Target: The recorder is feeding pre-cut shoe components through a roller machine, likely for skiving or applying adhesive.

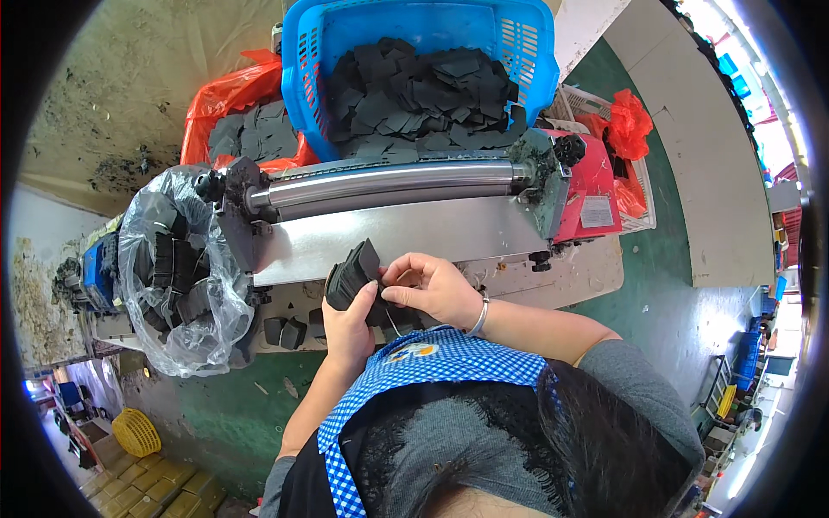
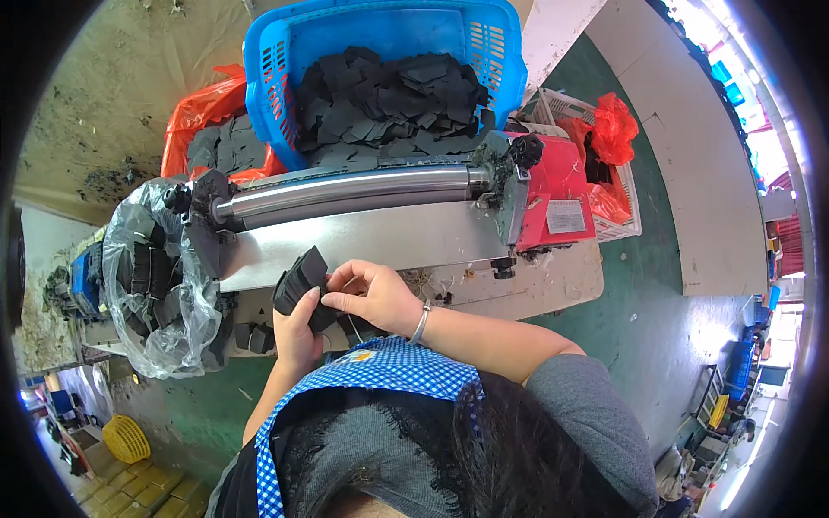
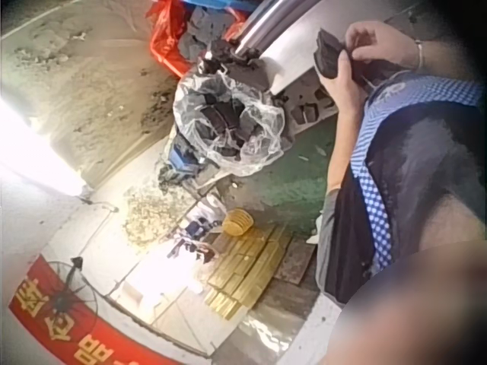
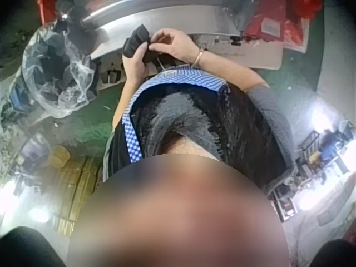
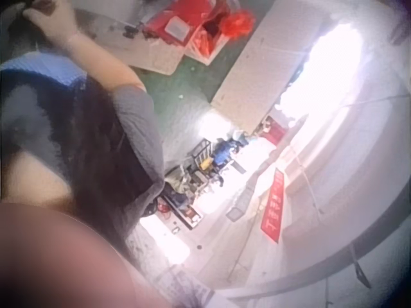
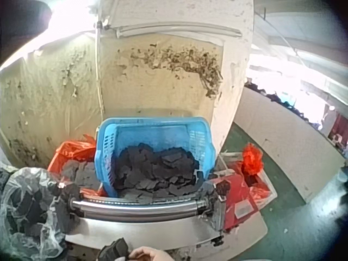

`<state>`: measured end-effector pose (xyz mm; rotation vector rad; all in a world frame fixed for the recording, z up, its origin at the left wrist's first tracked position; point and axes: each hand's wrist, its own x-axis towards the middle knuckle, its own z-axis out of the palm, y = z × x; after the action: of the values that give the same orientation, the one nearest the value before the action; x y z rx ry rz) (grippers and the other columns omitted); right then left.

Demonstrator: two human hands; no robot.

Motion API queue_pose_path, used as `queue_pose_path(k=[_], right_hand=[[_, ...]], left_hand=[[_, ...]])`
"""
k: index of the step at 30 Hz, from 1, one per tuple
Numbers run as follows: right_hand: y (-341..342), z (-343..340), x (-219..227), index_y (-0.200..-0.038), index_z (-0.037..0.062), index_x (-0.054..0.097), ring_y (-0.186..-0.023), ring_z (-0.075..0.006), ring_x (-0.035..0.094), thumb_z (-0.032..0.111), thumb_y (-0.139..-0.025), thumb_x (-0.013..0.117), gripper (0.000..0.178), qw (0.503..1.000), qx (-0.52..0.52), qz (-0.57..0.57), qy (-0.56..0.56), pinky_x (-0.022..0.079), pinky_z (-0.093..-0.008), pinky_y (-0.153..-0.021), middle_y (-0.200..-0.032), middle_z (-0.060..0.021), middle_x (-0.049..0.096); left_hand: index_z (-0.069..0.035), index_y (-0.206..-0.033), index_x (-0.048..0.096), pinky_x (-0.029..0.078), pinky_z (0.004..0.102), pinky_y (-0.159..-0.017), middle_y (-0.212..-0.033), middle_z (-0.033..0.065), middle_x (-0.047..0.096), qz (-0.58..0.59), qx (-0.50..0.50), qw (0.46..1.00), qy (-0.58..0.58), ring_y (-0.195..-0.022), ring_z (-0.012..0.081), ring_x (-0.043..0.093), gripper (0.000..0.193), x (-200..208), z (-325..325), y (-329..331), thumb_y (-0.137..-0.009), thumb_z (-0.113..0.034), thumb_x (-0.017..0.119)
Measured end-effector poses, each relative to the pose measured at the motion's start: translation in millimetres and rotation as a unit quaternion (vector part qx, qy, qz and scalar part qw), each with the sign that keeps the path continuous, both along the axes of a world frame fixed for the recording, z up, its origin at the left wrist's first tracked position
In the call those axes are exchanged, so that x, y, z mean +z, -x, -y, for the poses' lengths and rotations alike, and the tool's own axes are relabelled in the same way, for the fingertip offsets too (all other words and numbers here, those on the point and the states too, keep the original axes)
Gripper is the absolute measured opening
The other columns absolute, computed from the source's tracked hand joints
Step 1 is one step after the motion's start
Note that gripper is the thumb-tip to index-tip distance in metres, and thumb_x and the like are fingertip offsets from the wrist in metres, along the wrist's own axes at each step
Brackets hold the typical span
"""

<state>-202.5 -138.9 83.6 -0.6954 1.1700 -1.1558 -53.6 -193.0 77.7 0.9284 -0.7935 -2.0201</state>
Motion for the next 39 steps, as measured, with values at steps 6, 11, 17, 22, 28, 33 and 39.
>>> queue_pose_path(k=[6,11,17,22,28,33,39], right_hand=[[2,2,-4,-0.092,0.0033,0.06,-0.078,-0.0089,0.058,0.011,-0.086,0.062,0.01,0.996,0.017,0.049,-0.066,0.05,-0.0233,-0.073,-0.085,-0.0017,0.06],[-4,-1,-5,-0.088,0.004,0.06,-0.076,-0.0097,0.058,0.01,-0.085,0.064,0.008,0.999,0.042,-0.017,0.004,0.05,-0.023,-0.071,-0.083,-0.0015,0.06],[6,6,-6,-0.086,0.0057,0.062,-0.076,-0.0099,0.058,0.012,-0.082,0.068,0.009,0.975,0.028,0.175,-0.133,0.051,-0.0249,-0.071,-0.081,-0.0009,0.06],[9,6,-5,-0.086,0.0048,0.061,-0.079,-0.0123,0.059,0.012,-0.083,0.066,0.009,0.964,0.02,0.213,-0.159,0.053,-0.0271,-0.072,-0.082,-0.0016,0.059],[9,6,-7,-0.099,0.0033,0.041,-0.063,-0.0206,0.064,0.017,-0.095,0.047,0.016,0.981,-0.055,0.089,-0.164,0.053,-0.0292,-0.057,-0.086,-0.0155,0.061],[24,16,-22,-0.101,0.0002,0.037,-0.06,-0.0223,0.064,0.02,-0.097,0.038,0.02,0.97,-0.069,0.033,-0.229,0.052,-0.0298,-0.052,-0.084,-0.0192,0.062],[32,41,-30,-0.101,0.0007,0.039,-0.062,-0.0191,0.064,0.024,-0.094,0.049,0.026,0.984,-0.137,-0.047,-0.102,0.052,-0.0287,-0.052,-0.083,-0.0141,0.063]], left_hand=[[0.003,-0.106,0.052,0.05,0.0316,-0.079,-0.097,0.0135,0.062,0.017,0.004,1.0,0.021,-0.085,0.0196,0.061,0.027,-9,1,-3,-0.079,0.002,0.056],[0.004,-0.106,0.051,0.05,0.0312,-0.08,-0.097,0.0135,0.062,0.046,0.014,0.998,0.052,-0.087,0.0196,0.061,0.029,-10,-2,-3,-0.078,0.004,0.058],[0.003,-0.107,0.052,0.05,0.0316,-0.079,-0.097,0.0128,0.062,0.037,0.006,0.999,0.039,-0.087,0.0191,0.061,0.03,-13,-1,-5,-0.078,0.003,0.059],[0.004,-0.106,0.054,0.051,0.0322,-0.079,-0.097,0.0119,0.063,0.021,-0.006,1.0,0.018,-0.086,0.0185,0.061,0.026,-5,1,-4,-0.079,0.0,0.056],[0.003,-0.108,0.055,0.052,0.0334,-0.072,-0.096,0.0127,0.063,-0.01,0.039,0.998,-0.047,-0.084,0.0198,0.063,0.028,-10,4,-9,-0.082,-0.008,0.053],[0.001,-0.108,0.056,0.052,0.0317,-0.069,-0.094,0.0118,0.064,0.002,0.062,0.998,-0.025,-0.082,0.019,0.064,0.027,-4,9,-15,-0.083,-0.008,0.058],[0.001,-0.109,0.055,0.049,0.0272,-0.073,-0.096,0.0072,0.062,0.04,0.066,0.997,0.03,-0.083,0.0148,0.06,0.03,-18,8,-13,-0.082,-0.006,0.065]])
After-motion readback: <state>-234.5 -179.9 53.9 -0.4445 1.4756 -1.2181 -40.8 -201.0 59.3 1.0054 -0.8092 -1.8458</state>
